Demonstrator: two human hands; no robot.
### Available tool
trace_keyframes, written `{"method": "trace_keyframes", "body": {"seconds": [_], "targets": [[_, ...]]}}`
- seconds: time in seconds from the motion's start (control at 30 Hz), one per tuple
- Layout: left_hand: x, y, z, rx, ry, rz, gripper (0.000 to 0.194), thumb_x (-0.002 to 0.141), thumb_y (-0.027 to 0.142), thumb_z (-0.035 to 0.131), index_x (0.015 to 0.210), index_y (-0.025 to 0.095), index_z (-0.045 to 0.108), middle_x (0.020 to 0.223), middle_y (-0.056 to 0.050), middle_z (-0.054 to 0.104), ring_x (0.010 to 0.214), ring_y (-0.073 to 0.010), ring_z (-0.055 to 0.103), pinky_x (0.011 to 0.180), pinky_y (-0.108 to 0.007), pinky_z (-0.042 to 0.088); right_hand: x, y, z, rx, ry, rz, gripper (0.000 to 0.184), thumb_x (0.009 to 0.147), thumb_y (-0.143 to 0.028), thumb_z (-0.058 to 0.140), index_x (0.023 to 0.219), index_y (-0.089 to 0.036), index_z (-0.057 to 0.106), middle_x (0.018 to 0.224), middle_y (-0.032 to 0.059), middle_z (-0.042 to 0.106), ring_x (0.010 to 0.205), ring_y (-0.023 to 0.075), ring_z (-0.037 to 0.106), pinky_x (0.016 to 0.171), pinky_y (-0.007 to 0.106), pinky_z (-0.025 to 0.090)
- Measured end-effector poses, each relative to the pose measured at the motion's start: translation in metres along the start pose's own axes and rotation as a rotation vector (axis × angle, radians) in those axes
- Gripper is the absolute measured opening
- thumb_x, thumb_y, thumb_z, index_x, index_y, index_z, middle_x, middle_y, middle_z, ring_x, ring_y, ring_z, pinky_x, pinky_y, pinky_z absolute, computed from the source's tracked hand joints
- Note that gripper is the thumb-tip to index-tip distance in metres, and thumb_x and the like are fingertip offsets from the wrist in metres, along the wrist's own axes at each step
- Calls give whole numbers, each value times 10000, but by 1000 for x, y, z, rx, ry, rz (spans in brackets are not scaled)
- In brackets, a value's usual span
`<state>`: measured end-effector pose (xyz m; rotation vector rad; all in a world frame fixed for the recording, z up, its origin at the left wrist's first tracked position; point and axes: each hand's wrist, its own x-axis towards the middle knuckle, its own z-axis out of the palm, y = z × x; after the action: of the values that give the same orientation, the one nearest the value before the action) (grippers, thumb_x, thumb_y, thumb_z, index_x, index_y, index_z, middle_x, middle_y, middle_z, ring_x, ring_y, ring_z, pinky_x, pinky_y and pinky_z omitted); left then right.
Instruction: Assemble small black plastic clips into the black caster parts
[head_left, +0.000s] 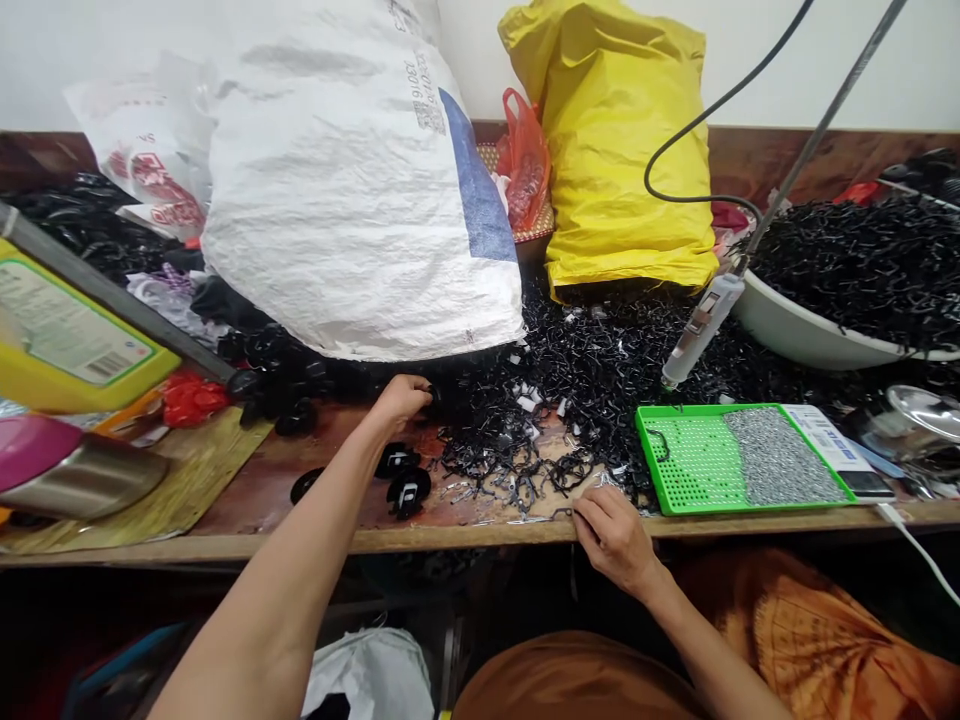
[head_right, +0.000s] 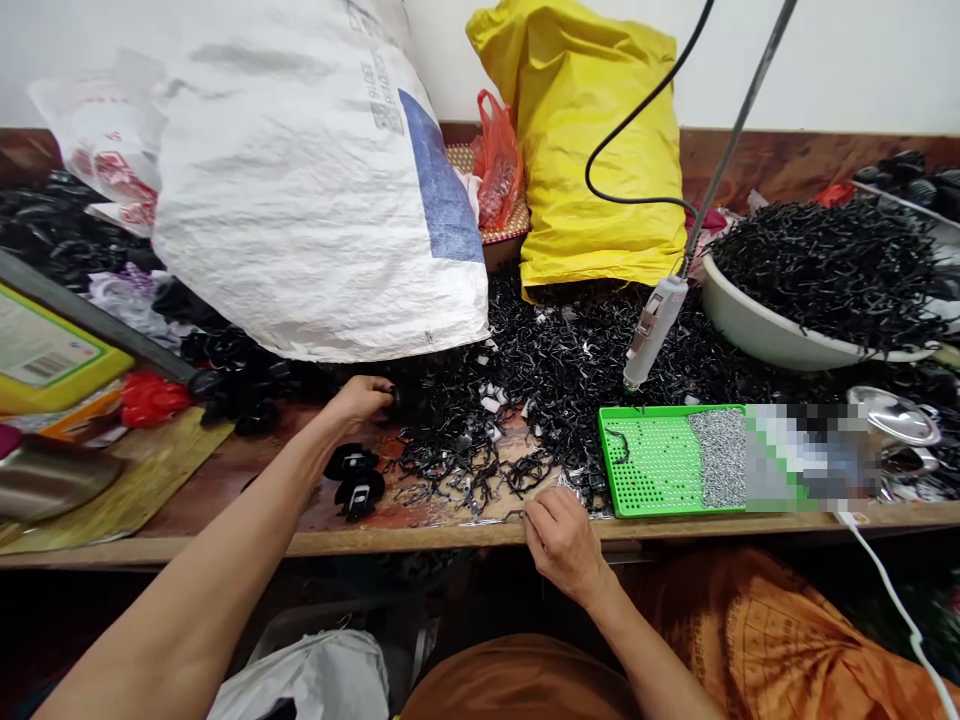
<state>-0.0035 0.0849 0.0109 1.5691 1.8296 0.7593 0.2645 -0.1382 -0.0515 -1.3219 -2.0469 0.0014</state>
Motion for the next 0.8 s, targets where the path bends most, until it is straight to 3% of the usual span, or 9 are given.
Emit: {"method": "trace_keyframes", "body": {"seconds": [0.17, 0.4, 0.53, 0.63, 0.8], "targets": [[-14, 27, 30, -10, 21, 167, 187, 571, 151, 477, 709, 105, 594, 551, -7, 547, 527, -129, 518, 541, -263, 462, 0, 1, 2, 2, -16, 14, 153, 799, -105, 427, 810, -156, 571, 742, 75, 556, 730, 179, 493, 661, 311, 417], [-34, 64, 66, 172, -40, 464, 212, 612, 192, 516, 764, 173, 664, 849, -48, 634, 863, -200, 559, 822, -283, 410, 6, 1, -11, 171, -107, 86, 105, 794, -137, 462, 771, -163, 561, 731, 48, 548, 709, 152, 493, 641, 268, 410], [-45, 69, 69, 278, -31, 532, 184, 626, 166, 507, 729, 166, 660, 880, -75, 603, 906, -218, 539, 854, -299, 394, 29, 7, -28, 263, -194, 90, 138, 811, -127, 444, 754, -173, 561, 711, 18, 539, 673, 118, 500, 625, 222, 400], [-51, 67, 63, 341, 44, 500, 191, 633, 140, 476, 719, 148, 647, 881, -109, 577, 913, -256, 522, 838, -354, 402, 58, 13, -29, 87, -187, 100, 171, 826, -137, 421, 786, -162, 585, 809, 52, 551, 785, 144, 503, 713, 242, 395], [-62, 63, 57, 375, 151, 437, 285, 608, 111, 478, 849, 121, 630, 937, -136, 547, 944, -291, 500, 823, -402, 406, 108, 9, -7, -219, -403, 149, 215, 828, -152, 414, 968, -199, 571, 949, 56, 554, 897, 162, 492, 763, 258, 364]]}}
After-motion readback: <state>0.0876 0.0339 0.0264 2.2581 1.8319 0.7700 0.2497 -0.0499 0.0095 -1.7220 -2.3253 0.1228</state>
